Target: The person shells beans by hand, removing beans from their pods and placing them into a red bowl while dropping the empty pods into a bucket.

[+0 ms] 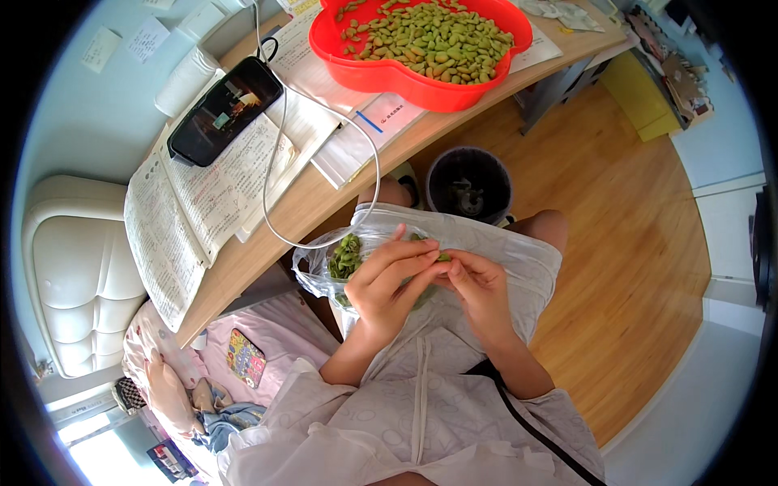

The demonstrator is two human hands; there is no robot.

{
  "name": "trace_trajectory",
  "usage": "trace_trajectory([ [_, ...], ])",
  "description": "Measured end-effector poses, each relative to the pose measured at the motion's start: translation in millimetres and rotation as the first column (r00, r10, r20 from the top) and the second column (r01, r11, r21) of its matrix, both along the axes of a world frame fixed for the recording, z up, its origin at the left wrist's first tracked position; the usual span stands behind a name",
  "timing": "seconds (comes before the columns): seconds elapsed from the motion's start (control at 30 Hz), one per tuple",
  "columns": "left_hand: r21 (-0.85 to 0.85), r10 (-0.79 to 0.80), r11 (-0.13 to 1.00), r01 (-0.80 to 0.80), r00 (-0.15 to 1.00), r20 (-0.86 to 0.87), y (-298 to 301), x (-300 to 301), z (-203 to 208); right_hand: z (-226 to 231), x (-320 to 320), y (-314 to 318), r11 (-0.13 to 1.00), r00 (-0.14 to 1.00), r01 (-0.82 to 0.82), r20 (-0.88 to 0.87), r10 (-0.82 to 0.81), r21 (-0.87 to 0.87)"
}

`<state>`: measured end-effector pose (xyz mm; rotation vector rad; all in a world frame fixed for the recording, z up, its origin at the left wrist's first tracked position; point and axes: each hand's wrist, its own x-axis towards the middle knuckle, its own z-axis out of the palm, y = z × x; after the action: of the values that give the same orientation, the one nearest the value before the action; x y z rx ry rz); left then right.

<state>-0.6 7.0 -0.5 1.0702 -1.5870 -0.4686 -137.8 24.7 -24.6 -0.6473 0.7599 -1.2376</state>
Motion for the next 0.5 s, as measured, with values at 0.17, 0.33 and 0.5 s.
trace_trajectory([
  [0.17,-0.057,0.012,0.998,-0.008,0.996,0.084,-1.9,3.6,1.2,1.7,1.6,1.4,0.999,0.999,-0.016,0.046,0.014,0.046],
  [0.33,-0.139,0.033,0.990,-0.010,0.985,0.168,-3.9,3.2,1.5,3.1,2.3,3.1,0.993,0.989,-0.066,0.139,0.052,0.094],
  [0.5,-0.205,-0.017,0.977,0.064,0.975,0.223,-4.0,9.0,-0.4,0.0,0.4,4.3,0.984,0.970,-0.126,0.222,0.095,0.129],
])
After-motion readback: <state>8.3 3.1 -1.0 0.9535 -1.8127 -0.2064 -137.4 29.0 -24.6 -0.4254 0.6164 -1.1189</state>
